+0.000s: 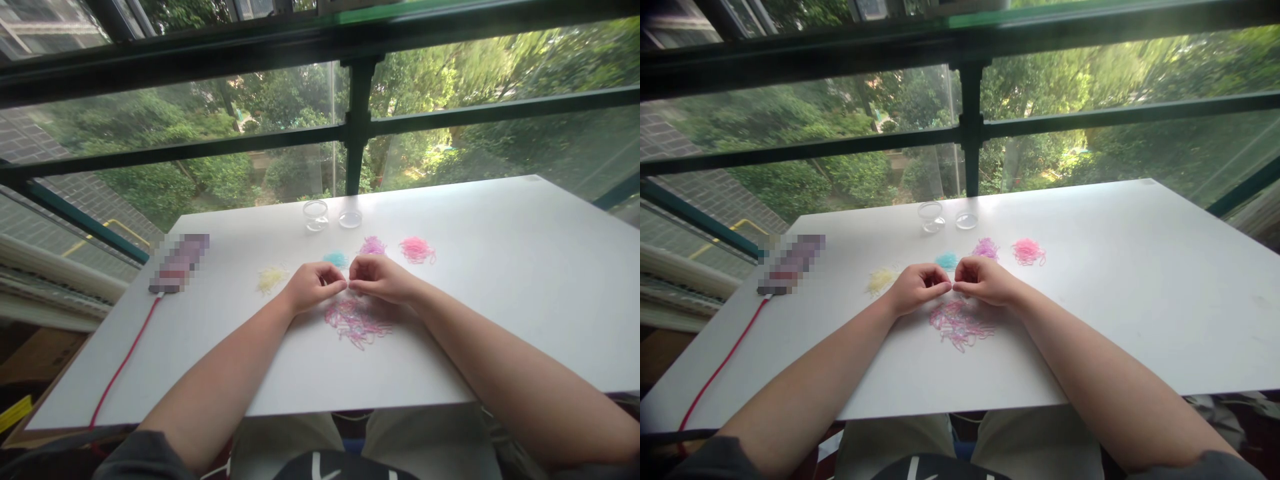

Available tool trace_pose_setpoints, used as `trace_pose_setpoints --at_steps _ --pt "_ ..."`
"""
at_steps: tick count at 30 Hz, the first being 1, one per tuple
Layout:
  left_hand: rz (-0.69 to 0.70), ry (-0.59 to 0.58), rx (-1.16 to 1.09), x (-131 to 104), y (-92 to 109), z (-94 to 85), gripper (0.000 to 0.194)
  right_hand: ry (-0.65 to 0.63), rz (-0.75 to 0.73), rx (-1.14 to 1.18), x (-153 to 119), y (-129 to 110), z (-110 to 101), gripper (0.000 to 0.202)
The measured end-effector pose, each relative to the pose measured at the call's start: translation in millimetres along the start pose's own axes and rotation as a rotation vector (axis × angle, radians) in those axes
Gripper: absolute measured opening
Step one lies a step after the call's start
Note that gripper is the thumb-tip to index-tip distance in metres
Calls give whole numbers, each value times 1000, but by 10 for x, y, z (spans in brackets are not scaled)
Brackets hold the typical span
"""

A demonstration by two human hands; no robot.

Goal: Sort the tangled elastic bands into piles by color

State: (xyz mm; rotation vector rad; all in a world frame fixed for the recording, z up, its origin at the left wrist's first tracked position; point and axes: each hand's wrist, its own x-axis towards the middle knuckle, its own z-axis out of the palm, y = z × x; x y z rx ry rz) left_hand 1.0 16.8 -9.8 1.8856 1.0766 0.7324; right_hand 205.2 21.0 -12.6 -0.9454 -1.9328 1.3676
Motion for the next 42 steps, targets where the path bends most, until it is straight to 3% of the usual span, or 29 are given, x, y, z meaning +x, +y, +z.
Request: trace_pose_setpoints --at_steps 12,28,37,42 --pt "3 3 -4 -2 -9 12 24 -26 60 11 -13 -48 25 7" --pt "2 16 2 6 -42 5 25 0 63 33 -2 -44 29 9" --pt "4 23 19 -3 -2 4 28 -75 0 57 -13 -40 -13 16" --pt "-2 6 13 -4 -3 4 31 -55 25 29 -11 -42 -5 20"
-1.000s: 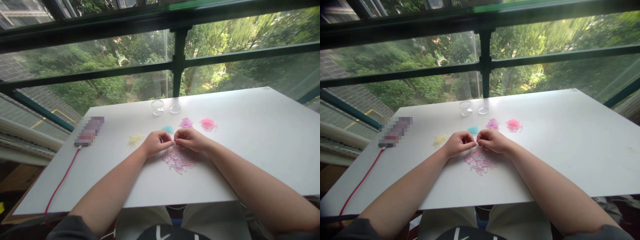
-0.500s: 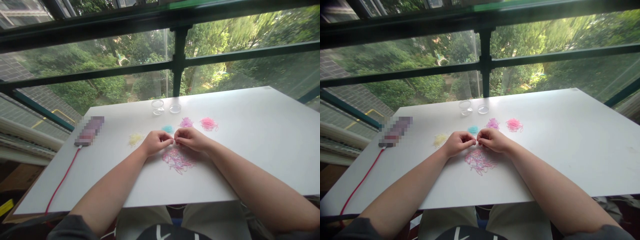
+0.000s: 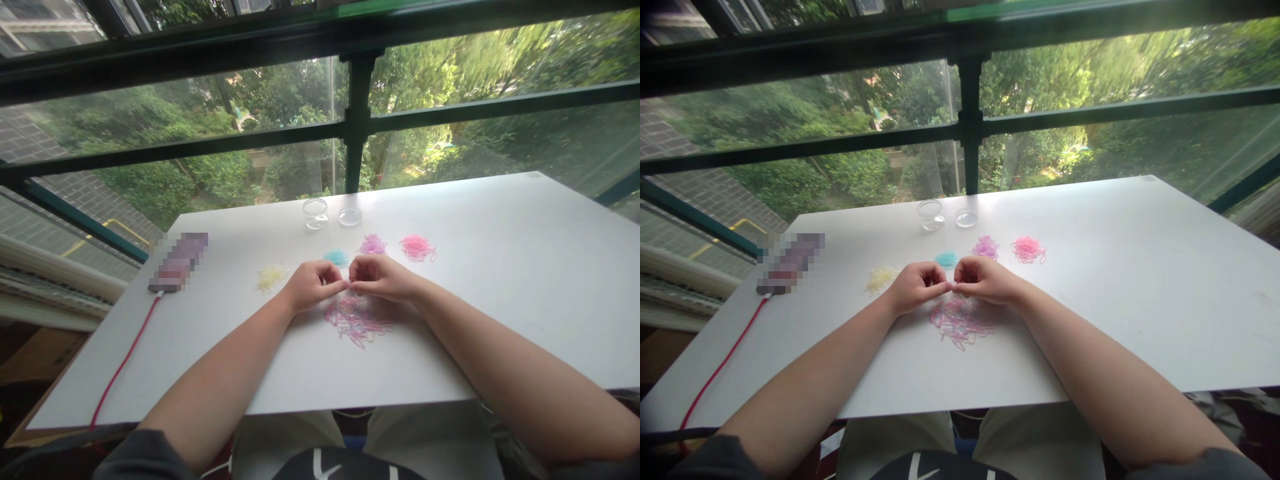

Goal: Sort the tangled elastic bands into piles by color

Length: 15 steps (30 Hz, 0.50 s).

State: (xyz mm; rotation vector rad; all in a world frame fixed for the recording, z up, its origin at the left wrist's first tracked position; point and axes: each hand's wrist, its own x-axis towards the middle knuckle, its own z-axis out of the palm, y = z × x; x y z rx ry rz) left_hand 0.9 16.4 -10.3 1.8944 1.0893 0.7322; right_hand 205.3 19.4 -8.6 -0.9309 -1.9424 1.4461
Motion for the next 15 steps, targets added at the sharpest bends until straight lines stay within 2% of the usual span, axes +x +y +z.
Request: trace_pose_setpoints --at_steps 9,15 --pt "7 -26 -7 -4 -6 -8 29 25 43 -18 -2 3 20 8" --pt "43 2 0 1 -27 -3 26 25 49 -5 -4 -8 26 6"
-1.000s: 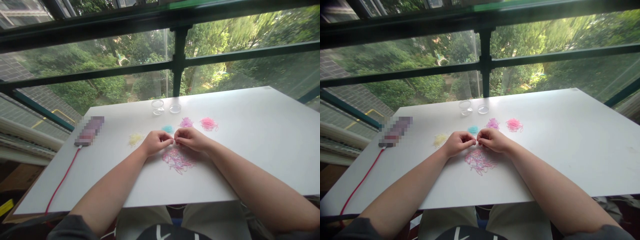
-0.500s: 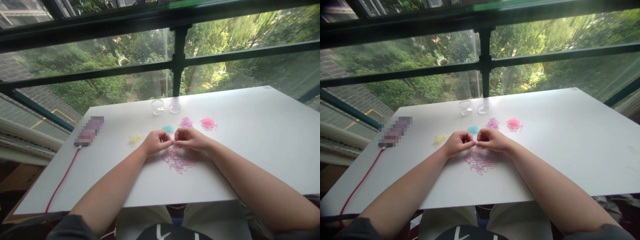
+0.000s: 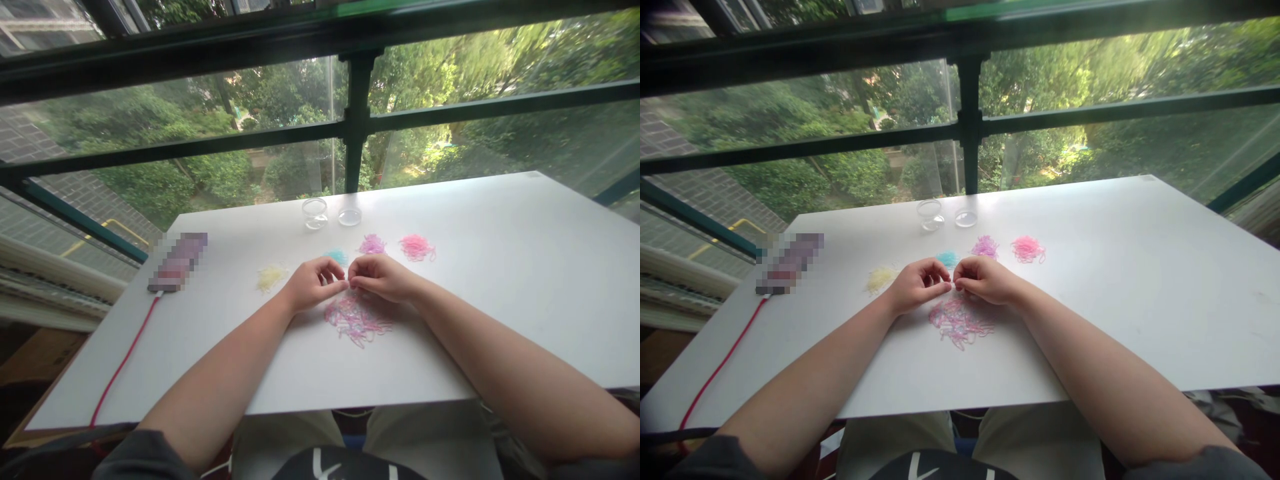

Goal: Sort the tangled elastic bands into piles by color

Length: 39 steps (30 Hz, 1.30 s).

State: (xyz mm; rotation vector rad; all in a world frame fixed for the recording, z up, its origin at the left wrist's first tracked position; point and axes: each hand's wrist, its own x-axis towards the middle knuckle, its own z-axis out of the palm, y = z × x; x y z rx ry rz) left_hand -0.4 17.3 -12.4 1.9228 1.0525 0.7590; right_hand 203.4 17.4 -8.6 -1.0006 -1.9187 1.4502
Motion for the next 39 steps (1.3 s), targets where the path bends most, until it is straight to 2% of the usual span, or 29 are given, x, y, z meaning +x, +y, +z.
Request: trace_pose_setpoints --at_steps 22,27,34,39 --pt "-52 -4 20 2 30 -5 24 71 38 -28 -5 -10 -44 5" --pt "-51 -3 9 3 11 -5 24 78 26 -79 -16 -23 -67 4" --pt "-42 2 -1 4 -18 -13 22 163 23 -97 -9 11 -157 5" --pt "0 27 -5 5 1 -1 26 133 -5 -117 -12 2 -120 6"
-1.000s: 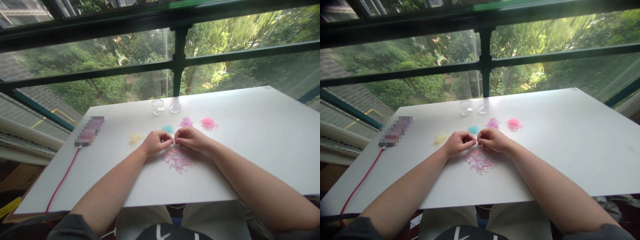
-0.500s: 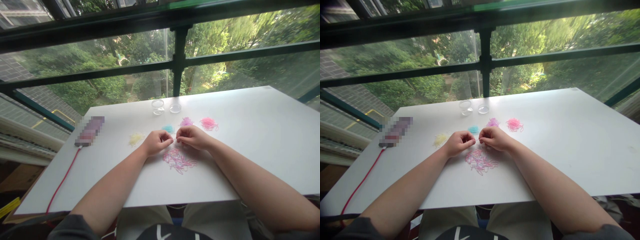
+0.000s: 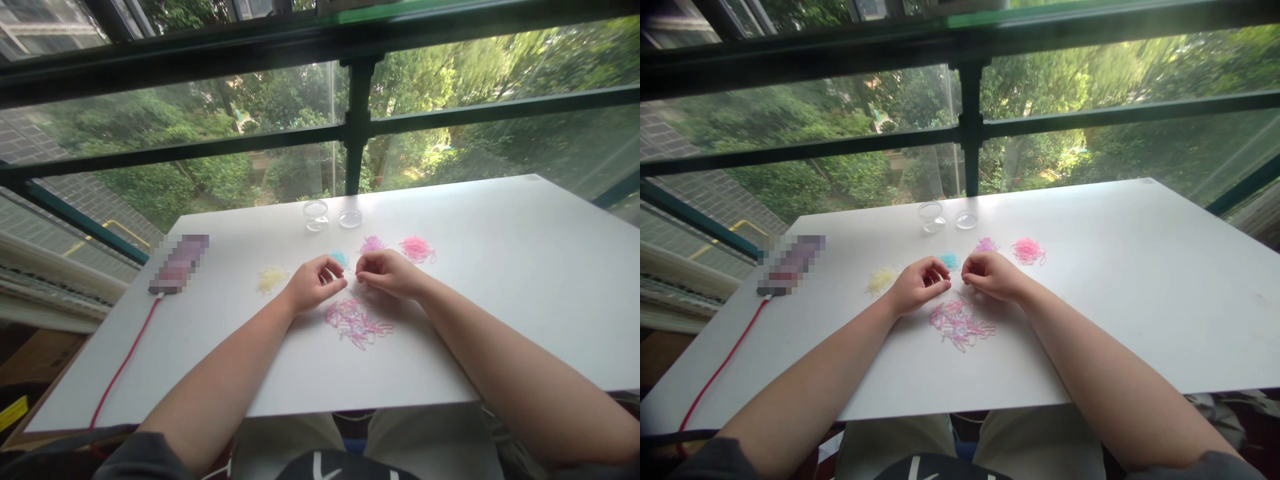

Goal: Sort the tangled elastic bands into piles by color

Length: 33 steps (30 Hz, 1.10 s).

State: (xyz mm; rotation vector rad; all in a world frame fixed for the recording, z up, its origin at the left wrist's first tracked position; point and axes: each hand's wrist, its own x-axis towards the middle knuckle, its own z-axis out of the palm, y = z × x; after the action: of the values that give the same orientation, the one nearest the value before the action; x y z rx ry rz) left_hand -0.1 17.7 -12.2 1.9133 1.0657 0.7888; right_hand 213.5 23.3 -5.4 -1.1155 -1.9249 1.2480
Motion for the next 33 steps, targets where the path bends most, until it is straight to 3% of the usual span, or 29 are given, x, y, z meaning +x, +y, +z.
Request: trace_pose_setpoints --at_steps 14,26,33 --pt "4 -75 71 -6 39 15 29 -93 -48 17 -12 -6 62 6" --pt "-37 -32 27 -17 46 20 20 -50 -25 -93 -19 -47 9 6" --pt "-28 -33 27 -14 46 17 18 -127 -64 -30 -27 -14 2 11"
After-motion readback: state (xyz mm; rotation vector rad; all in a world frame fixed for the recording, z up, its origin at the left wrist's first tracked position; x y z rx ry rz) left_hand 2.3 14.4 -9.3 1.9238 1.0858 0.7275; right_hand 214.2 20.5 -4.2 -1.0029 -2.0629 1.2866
